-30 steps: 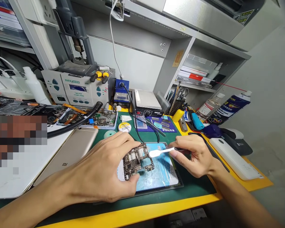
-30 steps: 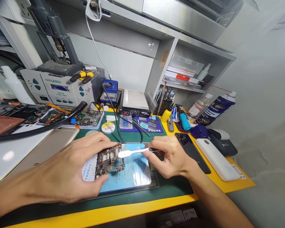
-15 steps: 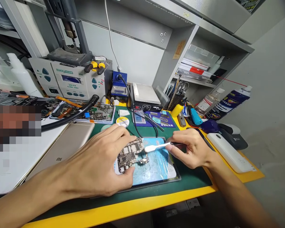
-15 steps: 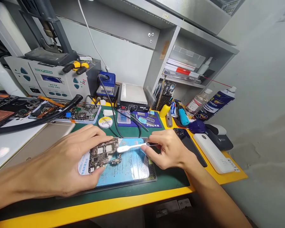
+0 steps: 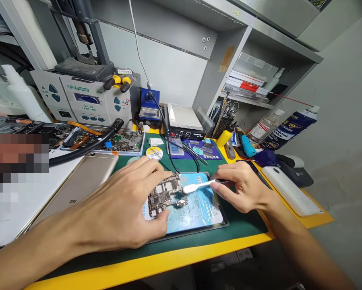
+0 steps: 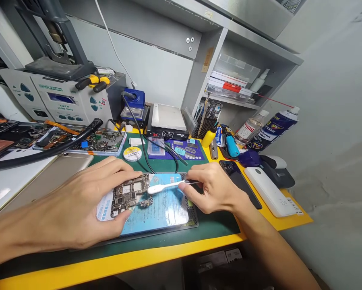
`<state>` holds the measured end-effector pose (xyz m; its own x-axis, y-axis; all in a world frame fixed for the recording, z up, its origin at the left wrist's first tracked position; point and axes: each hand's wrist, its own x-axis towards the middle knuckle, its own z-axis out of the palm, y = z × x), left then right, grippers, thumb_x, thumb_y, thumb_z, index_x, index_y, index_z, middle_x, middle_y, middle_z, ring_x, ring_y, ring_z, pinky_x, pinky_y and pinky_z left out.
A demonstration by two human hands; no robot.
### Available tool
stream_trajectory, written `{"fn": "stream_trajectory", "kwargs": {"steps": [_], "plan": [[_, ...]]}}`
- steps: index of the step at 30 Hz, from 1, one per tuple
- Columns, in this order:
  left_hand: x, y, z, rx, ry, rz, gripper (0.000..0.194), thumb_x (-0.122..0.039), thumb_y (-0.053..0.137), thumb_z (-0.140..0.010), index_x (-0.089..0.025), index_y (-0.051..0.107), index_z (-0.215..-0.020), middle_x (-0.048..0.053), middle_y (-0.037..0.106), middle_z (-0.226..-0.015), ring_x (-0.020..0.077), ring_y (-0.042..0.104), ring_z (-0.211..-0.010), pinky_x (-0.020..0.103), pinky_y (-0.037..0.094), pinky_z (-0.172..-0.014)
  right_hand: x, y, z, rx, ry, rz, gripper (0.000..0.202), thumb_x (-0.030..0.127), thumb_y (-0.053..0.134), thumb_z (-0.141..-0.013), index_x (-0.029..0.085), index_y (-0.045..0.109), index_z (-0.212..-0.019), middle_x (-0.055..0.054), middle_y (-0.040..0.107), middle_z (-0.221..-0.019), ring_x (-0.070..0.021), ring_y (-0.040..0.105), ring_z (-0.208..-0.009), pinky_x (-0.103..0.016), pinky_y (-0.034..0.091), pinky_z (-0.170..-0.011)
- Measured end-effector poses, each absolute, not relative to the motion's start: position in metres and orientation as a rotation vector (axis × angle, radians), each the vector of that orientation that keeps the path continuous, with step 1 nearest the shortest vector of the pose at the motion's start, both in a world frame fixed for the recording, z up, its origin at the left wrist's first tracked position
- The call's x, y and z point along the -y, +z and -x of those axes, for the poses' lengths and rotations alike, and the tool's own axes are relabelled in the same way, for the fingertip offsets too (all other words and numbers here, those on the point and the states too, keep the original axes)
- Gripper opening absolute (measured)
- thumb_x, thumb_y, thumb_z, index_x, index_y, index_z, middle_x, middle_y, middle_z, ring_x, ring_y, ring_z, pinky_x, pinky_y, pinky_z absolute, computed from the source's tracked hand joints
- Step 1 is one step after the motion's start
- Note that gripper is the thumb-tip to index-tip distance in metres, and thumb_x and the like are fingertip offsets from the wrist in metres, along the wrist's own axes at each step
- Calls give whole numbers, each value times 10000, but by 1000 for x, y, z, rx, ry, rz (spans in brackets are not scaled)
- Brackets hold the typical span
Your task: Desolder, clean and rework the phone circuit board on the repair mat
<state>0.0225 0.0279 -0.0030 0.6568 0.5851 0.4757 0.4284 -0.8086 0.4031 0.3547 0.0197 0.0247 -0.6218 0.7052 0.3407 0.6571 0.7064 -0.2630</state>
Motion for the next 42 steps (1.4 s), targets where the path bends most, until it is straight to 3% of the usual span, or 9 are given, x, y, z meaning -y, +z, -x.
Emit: {"fn": "stream_trajectory", "kwargs": {"steps": [21, 31, 42], "plan": [[-27, 1, -18, -810, 843, -2653, 404, -343, 690, -1013, -226, 697, -1399, 64, 742, -1233, 285, 697, -1152, 442, 561, -988, -20, 26, -356, 2508, 146, 1111, 370, 298, 635, -1067, 190, 644, -714, 34, 461, -612, -123, 394, -543, -326, 286, -551], [-28, 0, -14, -803, 808, -2693, 428, -363, 691, -1035, -250, 640, -1445, 64, 735, -1284, 289, 695, -1200, 458, 566, -1021, -21, 26, -355, 2511, 195, 1116, 461, 330, 608, -1112, 181, 635, -677, 2, 546, -607, -130, 444, -552, -338, 296, -566], [-28, -1, -16, -802, 844, -2675, 419, -345, 690, -1017, -249, 649, -1422, 61, 742, -1255, 285, 708, -1172, 452, 570, -1000, -22, 29, -356, 2525, 253, 1096, 469, 319, 604, -1097, 193, 584, -646, 28, 490, -604, -115, 395, -559, -314, 317, -563]]}}
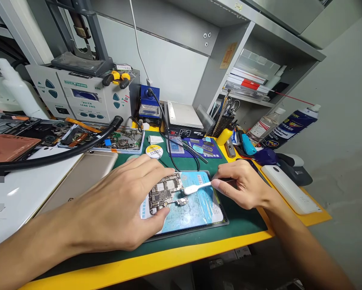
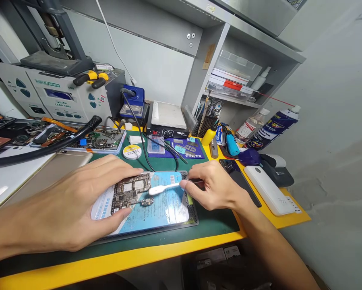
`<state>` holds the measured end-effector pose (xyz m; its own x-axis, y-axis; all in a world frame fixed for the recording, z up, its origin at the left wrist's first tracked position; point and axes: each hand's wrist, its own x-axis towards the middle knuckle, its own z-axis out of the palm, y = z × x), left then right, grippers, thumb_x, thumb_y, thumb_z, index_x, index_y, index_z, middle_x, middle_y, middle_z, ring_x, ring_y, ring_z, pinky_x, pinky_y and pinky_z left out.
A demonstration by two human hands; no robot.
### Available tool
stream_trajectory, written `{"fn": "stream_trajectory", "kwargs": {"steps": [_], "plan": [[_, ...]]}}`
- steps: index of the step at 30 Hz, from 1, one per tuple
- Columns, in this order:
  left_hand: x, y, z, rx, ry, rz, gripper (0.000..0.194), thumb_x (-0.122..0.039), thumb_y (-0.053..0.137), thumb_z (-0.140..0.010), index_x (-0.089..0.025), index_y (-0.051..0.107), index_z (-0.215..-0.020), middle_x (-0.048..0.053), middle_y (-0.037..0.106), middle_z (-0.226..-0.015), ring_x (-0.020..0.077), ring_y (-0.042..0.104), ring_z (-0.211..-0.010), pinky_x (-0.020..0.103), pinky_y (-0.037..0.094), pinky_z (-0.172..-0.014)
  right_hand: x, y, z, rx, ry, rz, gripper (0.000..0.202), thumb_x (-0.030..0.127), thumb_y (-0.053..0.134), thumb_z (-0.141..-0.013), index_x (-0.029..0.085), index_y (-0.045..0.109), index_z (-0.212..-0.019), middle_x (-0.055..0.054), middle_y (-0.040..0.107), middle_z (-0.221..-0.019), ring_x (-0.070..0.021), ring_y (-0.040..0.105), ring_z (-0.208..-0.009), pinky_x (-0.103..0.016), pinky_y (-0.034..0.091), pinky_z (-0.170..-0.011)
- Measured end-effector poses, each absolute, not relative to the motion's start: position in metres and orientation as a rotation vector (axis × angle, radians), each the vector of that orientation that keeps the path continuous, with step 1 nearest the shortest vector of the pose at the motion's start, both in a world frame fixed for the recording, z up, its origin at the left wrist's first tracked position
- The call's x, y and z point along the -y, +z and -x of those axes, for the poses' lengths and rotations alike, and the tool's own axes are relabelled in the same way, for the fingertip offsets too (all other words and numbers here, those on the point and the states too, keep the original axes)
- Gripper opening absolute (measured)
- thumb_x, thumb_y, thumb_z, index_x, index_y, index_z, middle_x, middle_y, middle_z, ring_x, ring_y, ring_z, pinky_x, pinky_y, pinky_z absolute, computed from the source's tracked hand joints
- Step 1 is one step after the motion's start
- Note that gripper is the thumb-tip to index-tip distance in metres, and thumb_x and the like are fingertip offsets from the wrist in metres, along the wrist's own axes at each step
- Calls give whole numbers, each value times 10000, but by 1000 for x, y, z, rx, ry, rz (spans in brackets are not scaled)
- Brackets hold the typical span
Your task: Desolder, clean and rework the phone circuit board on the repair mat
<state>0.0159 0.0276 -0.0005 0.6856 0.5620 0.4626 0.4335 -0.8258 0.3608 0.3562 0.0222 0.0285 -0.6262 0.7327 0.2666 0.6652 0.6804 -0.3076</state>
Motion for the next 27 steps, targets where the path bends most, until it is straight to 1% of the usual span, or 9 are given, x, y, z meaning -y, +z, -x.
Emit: {"fn": "stream_trajectory", "kwargs": {"steps": [9, 16, 22, 27], "plan": [[-27, 0, -14, -790, 830, -2708, 447, -359, 690, -1031, -255, 617, -1459, 66, 737, -1292, 287, 702, -1189, 453, 574, -999, -24, 25, -359, 2509, 191, 1157, 476, 346, 614, -1103, 177, 653, -660, 4, 535, -602, -127, 444, -553, -333, 312, -568], [-28, -1, -14, -806, 818, -2715, 462, -368, 700, -1028, -256, 610, -1468, 68, 732, -1297, 291, 694, -1198, 464, 576, -1014, -23, 23, -360, 2497, 165, 1169, 471, 347, 627, -1097, 190, 628, -653, 19, 483, -594, -129, 425, -551, -330, 302, -566], [-28, -2, -14, -806, 831, -2713, 454, -362, 699, -1021, -256, 618, -1455, 61, 739, -1294, 285, 705, -1181, 456, 580, -1007, -23, 29, -360, 2516, 300, 1132, 437, 340, 622, -1099, 201, 633, -685, 6, 550, -603, -131, 442, -551, -320, 324, -565], [-28, 0, -15, -805, 865, -2713, 447, -353, 706, -1004, -231, 654, -1431, 85, 758, -1279, 303, 723, -1169, 459, 588, -1012, -25, 29, -361, 2520, 222, 1138, 466, 336, 635, -1091, 212, 573, -646, 21, 490, -593, -128, 410, -550, -311, 320, -564]]}}
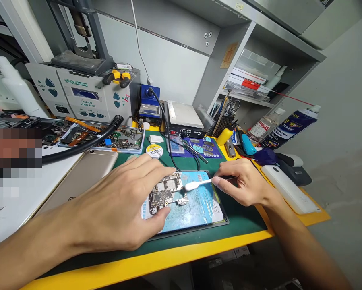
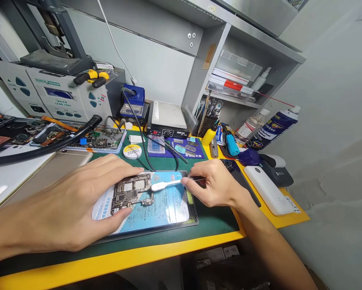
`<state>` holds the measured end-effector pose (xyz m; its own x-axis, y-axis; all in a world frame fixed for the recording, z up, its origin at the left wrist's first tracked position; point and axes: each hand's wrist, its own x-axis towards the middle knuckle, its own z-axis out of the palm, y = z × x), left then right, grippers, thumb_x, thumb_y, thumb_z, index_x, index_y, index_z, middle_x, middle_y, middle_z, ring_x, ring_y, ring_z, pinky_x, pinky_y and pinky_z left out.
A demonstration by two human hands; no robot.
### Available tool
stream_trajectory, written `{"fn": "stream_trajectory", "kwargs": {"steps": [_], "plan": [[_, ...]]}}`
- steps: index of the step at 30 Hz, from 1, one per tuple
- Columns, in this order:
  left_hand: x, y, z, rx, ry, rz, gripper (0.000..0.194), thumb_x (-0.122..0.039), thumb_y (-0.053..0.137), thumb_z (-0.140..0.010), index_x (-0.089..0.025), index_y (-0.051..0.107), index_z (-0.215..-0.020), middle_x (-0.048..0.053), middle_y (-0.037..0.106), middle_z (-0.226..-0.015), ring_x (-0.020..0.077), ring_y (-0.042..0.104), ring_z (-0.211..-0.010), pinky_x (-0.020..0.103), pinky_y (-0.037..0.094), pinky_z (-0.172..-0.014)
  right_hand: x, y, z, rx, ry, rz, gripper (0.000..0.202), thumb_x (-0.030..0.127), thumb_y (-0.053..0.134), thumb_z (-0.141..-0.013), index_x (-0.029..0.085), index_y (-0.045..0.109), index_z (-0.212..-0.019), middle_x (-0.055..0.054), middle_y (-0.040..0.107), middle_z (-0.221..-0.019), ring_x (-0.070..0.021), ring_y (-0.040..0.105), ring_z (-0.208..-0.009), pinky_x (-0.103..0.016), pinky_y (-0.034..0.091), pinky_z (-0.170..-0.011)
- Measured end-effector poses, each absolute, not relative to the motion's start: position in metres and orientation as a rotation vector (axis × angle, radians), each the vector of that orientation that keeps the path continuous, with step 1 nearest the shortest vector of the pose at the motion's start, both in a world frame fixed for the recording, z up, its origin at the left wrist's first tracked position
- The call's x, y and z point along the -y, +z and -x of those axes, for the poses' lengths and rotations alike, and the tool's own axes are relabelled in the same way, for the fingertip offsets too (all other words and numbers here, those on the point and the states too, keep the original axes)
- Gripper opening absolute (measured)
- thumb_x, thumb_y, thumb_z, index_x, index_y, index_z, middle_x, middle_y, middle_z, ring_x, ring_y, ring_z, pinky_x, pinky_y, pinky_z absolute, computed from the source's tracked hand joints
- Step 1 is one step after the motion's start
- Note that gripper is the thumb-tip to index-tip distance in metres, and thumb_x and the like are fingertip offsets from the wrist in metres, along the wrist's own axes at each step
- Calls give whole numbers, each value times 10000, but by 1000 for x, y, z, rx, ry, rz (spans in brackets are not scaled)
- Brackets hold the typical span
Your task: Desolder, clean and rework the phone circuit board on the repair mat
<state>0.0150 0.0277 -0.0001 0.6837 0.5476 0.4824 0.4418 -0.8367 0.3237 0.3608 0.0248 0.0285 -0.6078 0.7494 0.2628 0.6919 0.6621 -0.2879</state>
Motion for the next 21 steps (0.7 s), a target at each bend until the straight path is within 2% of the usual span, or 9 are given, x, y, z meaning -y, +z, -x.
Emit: {"fn": "stream_trajectory", "kwargs": {"steps": [8, 15, 21], "plan": [[-27, 0, -15, -805, 874, -2702, 464, -342, 725, -988, -224, 665, -1433, 90, 768, -1277, 314, 729, -1160, 469, 595, -1011, -25, 27, -360, 2507, 188, 1182, 482, 357, 629, -1099, 209, 588, -642, 14, 493, -601, -134, 419, -552, -318, 328, -571], [-27, 0, -14, -809, 826, -2699, 444, -352, 699, -1010, -235, 645, -1435, 84, 750, -1286, 306, 717, -1171, 468, 580, -997, -24, 31, -360, 2532, 362, 1116, 422, 352, 635, -1104, 191, 696, -718, -20, 645, -625, -137, 497, -549, -315, 352, -567], [-26, 2, -17, -798, 887, -2703, 415, -320, 686, -993, -206, 672, -1392, 95, 757, -1214, 307, 720, -1114, 468, 578, -945, -25, 30, -360, 2540, 238, 1124, 450, 333, 643, -1093, 192, 643, -666, 3, 575, -597, -123, 469, -546, -299, 355, -568]]}}
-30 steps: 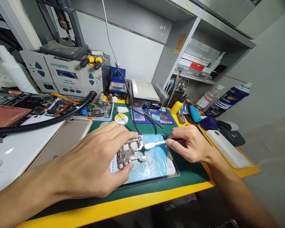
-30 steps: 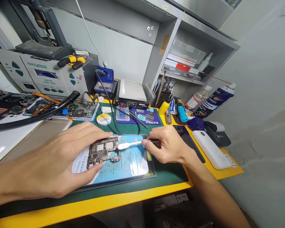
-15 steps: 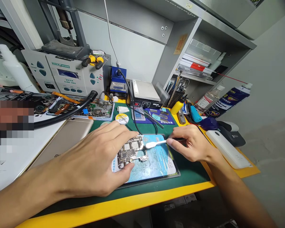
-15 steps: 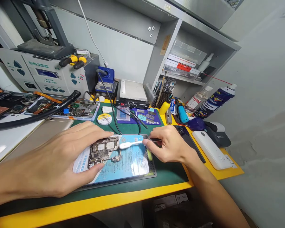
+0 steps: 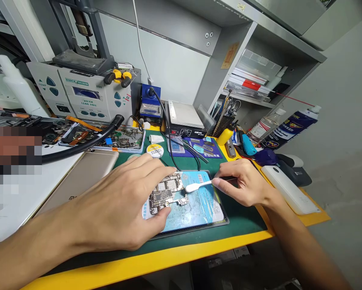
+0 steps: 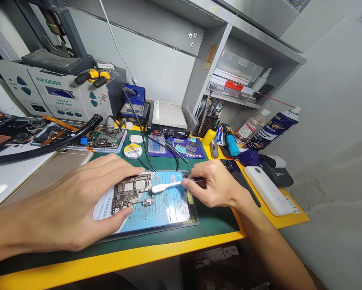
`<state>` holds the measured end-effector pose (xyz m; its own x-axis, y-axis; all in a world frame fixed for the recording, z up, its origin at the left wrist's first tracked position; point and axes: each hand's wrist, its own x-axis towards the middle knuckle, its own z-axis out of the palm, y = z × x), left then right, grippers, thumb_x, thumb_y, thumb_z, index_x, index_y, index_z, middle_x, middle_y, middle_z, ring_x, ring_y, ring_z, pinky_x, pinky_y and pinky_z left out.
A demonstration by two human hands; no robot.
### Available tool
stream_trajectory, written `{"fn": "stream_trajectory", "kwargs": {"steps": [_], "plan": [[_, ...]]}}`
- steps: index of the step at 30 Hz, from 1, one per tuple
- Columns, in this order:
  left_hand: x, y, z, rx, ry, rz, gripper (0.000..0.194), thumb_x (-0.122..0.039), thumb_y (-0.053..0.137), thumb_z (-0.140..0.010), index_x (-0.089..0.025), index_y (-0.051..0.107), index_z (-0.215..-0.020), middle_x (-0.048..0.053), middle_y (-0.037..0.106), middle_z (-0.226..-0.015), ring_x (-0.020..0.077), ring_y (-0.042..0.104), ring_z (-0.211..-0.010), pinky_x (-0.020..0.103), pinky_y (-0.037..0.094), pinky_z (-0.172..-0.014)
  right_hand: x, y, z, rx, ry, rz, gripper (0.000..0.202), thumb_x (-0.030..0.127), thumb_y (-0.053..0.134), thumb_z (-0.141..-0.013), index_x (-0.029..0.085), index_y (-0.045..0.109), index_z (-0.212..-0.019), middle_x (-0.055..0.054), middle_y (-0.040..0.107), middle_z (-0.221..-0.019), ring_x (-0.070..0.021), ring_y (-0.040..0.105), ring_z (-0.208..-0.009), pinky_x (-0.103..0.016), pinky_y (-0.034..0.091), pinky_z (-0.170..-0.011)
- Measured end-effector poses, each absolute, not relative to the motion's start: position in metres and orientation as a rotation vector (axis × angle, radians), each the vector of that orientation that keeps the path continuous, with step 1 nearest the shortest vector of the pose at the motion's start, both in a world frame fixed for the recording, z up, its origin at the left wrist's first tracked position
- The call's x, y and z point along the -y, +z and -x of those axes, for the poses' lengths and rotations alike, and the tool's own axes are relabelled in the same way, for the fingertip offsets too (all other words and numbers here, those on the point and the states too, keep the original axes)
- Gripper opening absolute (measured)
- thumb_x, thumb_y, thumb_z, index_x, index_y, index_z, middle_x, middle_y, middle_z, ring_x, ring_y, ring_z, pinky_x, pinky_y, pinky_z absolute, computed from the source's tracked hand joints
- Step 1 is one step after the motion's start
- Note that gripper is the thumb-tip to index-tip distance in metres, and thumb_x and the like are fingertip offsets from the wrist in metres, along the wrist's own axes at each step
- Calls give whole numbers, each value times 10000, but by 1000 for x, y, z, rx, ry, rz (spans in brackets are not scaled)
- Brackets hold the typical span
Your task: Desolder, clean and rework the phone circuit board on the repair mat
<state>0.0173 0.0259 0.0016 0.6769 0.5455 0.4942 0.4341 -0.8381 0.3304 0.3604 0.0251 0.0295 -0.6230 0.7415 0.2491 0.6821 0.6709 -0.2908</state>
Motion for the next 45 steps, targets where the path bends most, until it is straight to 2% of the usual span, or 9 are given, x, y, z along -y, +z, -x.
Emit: {"fn": "stream_trajectory", "kwargs": {"steps": [5, 14, 19, 28, 45], "plan": [[-26, 3, -18, -797, 881, -2707, 430, -331, 691, -984, -208, 678, -1395, 100, 767, -1208, 309, 727, -1103, 466, 582, -932, -26, 28, -359, 2524, 184, 1141, 485, 339, 649, -1087, 200, 586, -627, 20, 506, -585, -116, 432, -545, -298, 340, -563], [-26, 0, -16, -797, 877, -2714, 451, -333, 704, -988, -208, 667, -1420, 98, 759, -1235, 316, 720, -1126, 478, 586, -964, -23, 32, -358, 2552, 383, 1127, 423, 344, 649, -1096, 180, 717, -712, -31, 680, -645, -131, 512, -548, -314, 364, -565], [-26, 0, -15, -793, 860, -2723, 454, -341, 700, -1004, -216, 649, -1437, 92, 745, -1255, 309, 711, -1147, 477, 584, -980, -25, 31, -360, 2543, 272, 1165, 452, 359, 636, -1106, 183, 708, -696, -21, 627, -617, -134, 481, -551, -315, 358, -571], [-27, 0, -15, -800, 854, -2722, 467, -344, 703, -998, -223, 648, -1446, 100, 756, -1274, 311, 712, -1156, 475, 582, -994, -22, 33, -360, 2545, 441, 1140, 423, 380, 665, -1100, 201, 722, -722, -29, 650, -632, -149, 479, -542, -337, 335, -570], [-26, 0, -16, -807, 854, -2742, 460, -336, 689, -1008, -207, 635, -1446, 89, 748, -1268, 308, 699, -1168, 470, 563, -982, -23, 32, -359, 2517, 314, 1204, 458, 420, 674, -1104, 195, 738, -710, -32, 632, -624, -150, 487, -560, -339, 343, -592]]}}
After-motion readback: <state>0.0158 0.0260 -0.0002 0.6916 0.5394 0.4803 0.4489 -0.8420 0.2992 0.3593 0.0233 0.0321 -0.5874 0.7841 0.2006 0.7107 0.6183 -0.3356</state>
